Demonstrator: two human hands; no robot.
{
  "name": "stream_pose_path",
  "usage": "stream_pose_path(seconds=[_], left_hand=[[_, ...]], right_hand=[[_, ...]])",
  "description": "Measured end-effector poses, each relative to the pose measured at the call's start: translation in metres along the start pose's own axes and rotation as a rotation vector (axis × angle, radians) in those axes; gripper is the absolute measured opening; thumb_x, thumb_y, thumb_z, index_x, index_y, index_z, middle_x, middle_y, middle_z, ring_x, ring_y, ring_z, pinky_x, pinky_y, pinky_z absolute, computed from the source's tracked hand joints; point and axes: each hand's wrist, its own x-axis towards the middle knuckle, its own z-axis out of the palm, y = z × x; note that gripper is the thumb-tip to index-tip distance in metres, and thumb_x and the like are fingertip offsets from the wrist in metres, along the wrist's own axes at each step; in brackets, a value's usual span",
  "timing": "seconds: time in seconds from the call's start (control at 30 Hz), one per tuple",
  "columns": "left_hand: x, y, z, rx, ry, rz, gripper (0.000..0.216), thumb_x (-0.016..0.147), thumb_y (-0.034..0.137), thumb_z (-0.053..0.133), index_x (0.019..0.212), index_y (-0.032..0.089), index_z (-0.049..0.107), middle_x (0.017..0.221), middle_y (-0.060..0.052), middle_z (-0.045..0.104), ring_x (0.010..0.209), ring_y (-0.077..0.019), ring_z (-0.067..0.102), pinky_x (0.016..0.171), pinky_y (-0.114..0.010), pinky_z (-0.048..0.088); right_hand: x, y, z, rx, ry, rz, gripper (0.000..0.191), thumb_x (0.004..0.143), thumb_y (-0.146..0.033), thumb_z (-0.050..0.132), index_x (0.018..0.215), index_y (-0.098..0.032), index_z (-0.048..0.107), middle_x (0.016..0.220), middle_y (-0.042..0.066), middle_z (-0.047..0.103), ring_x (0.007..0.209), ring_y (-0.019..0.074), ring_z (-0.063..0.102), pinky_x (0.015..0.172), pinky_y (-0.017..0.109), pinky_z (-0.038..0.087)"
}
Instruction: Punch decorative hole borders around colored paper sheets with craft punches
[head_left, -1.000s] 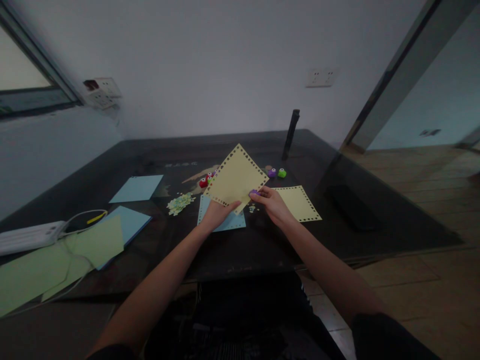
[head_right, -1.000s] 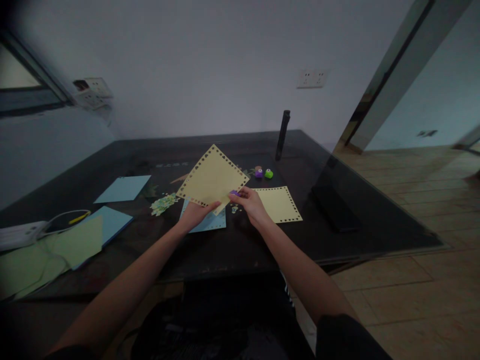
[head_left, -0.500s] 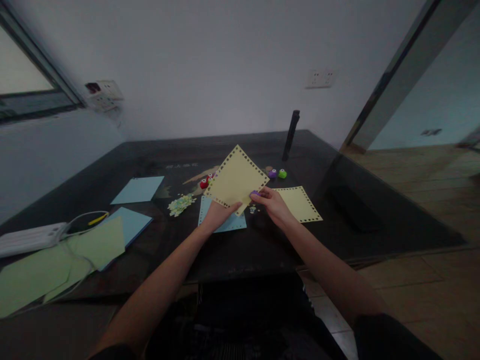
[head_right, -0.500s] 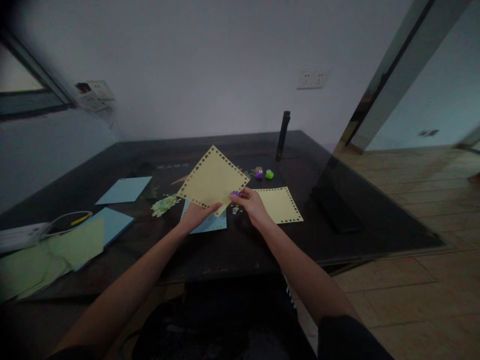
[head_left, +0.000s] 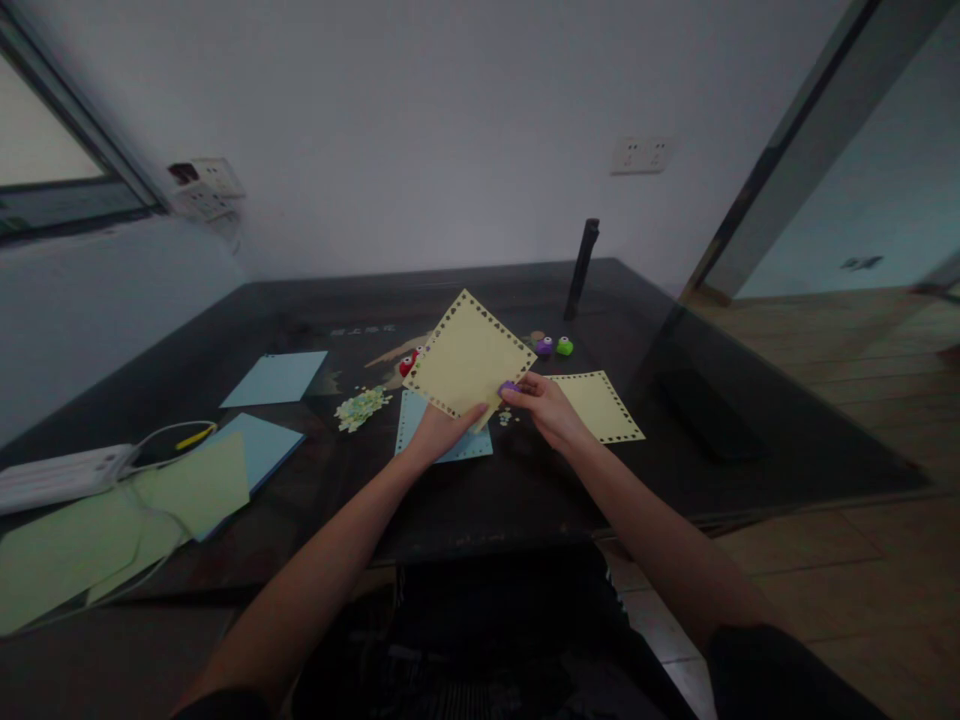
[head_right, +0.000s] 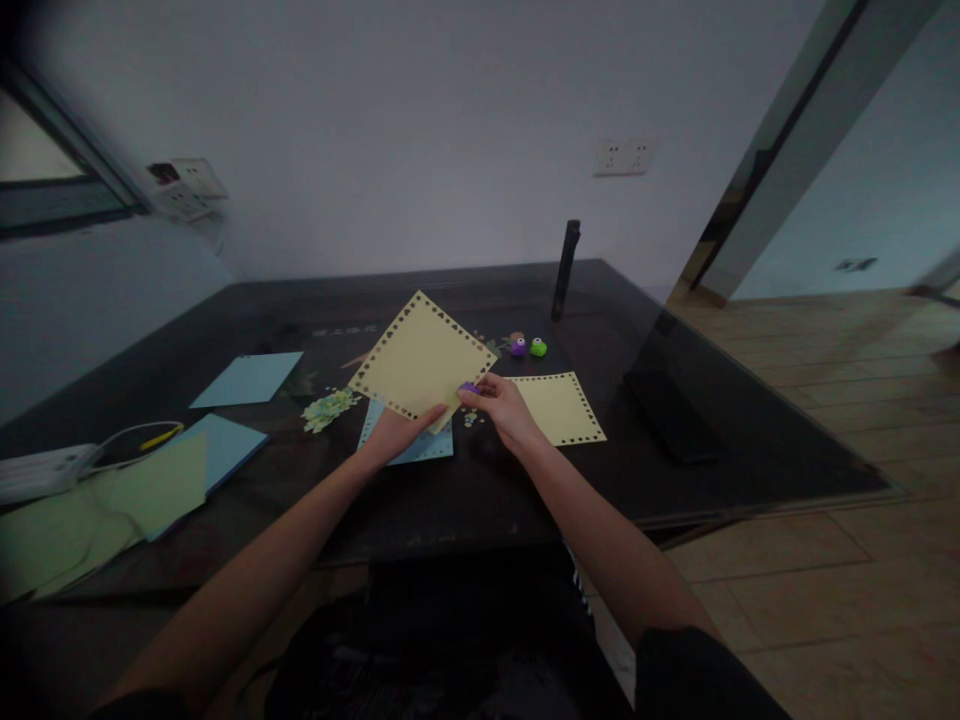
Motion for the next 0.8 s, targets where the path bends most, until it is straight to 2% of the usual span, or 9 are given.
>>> stream_pose_path(seconds=[0.1, 0.17, 0.3, 0.4, 0.53, 0.67, 0.8], left_hand=[[0.000, -0.003, 0.002, -0.005, -0.003, -0.002, 0.045, 0.079, 0.034, 0.056, 0.120, 0.016, 0.054, 0.113, -0.010, 0.065, 0.122, -0.0217, 0.049, 0.106, -0.039, 0.032], [0.000, -0.004, 0.002, -0.007, -0.006, 0.003, 0.040, 0.079, 0.035, 0.055, 0.114, 0.016, 0.058, 0.103, -0.009, 0.069, 0.113, -0.0219, 0.056, 0.103, -0.039, 0.037], [-0.002, -0.002, 0.001, 0.017, -0.062, -0.026, 0.024, 0.082, 0.036, 0.052, 0.087, 0.017, 0.065, 0.066, -0.004, 0.069, 0.072, -0.0201, 0.066, 0.084, -0.036, 0.049], [-0.003, 0.001, 0.000, 0.004, -0.103, -0.030, 0.023, 0.084, 0.034, 0.050, 0.076, 0.017, 0.063, 0.058, -0.002, 0.065, 0.052, -0.0162, 0.061, 0.073, -0.033, 0.052], [-0.002, 0.005, -0.001, -0.033, -0.090, 0.004, 0.021, 0.084, 0.031, 0.049, 0.080, 0.016, 0.063, 0.063, -0.002, 0.067, 0.055, -0.0159, 0.062, 0.073, -0.032, 0.051], [-0.002, 0.006, -0.002, -0.036, -0.087, 0.037, 0.024, 0.085, 0.029, 0.048, 0.072, 0.016, 0.064, 0.062, -0.003, 0.067, 0.065, -0.0178, 0.065, 0.081, -0.033, 0.050], [-0.002, 0.006, -0.003, -0.052, -0.079, 0.016, 0.024, 0.085, 0.028, 0.048, 0.072, 0.016, 0.065, 0.063, -0.003, 0.067, 0.064, -0.0175, 0.064, 0.079, -0.033, 0.050]], right_hand=[[0.000, -0.001, -0.001, 0.004, -0.016, -0.003, 0.023, 0.059, -0.030, 0.077, 0.074, -0.020, 0.063, 0.075, 0.002, 0.066, 0.073, 0.0162, 0.060, 0.079, 0.036, 0.046], [0.000, -0.001, -0.002, 0.009, -0.015, -0.003, 0.022, 0.059, -0.030, 0.077, 0.073, -0.020, 0.063, 0.074, 0.002, 0.065, 0.071, 0.0158, 0.060, 0.079, 0.036, 0.045], [0.001, 0.000, -0.002, 0.038, -0.002, -0.015, 0.024, 0.058, -0.030, 0.078, 0.073, -0.020, 0.063, 0.073, 0.001, 0.065, 0.071, 0.0158, 0.060, 0.078, 0.035, 0.046], [0.001, 0.000, -0.001, 0.051, 0.005, -0.024, 0.025, 0.056, -0.030, 0.079, 0.074, -0.020, 0.064, 0.074, 0.001, 0.066, 0.072, 0.0158, 0.060, 0.079, 0.035, 0.045], [0.001, -0.001, 0.000, 0.054, 0.022, -0.026, 0.025, 0.056, -0.031, 0.079, 0.074, -0.020, 0.064, 0.076, 0.002, 0.067, 0.076, 0.0167, 0.061, 0.083, 0.037, 0.045], [0.001, -0.002, 0.000, 0.048, 0.013, -0.030, 0.026, 0.056, -0.030, 0.080, 0.075, -0.021, 0.064, 0.080, 0.002, 0.067, 0.080, 0.0170, 0.061, 0.088, 0.038, 0.044], [0.002, -0.001, -0.001, 0.061, 0.012, -0.022, 0.026, 0.058, -0.030, 0.079, 0.076, -0.021, 0.063, 0.083, 0.002, 0.066, 0.082, 0.0168, 0.061, 0.090, 0.038, 0.043]])
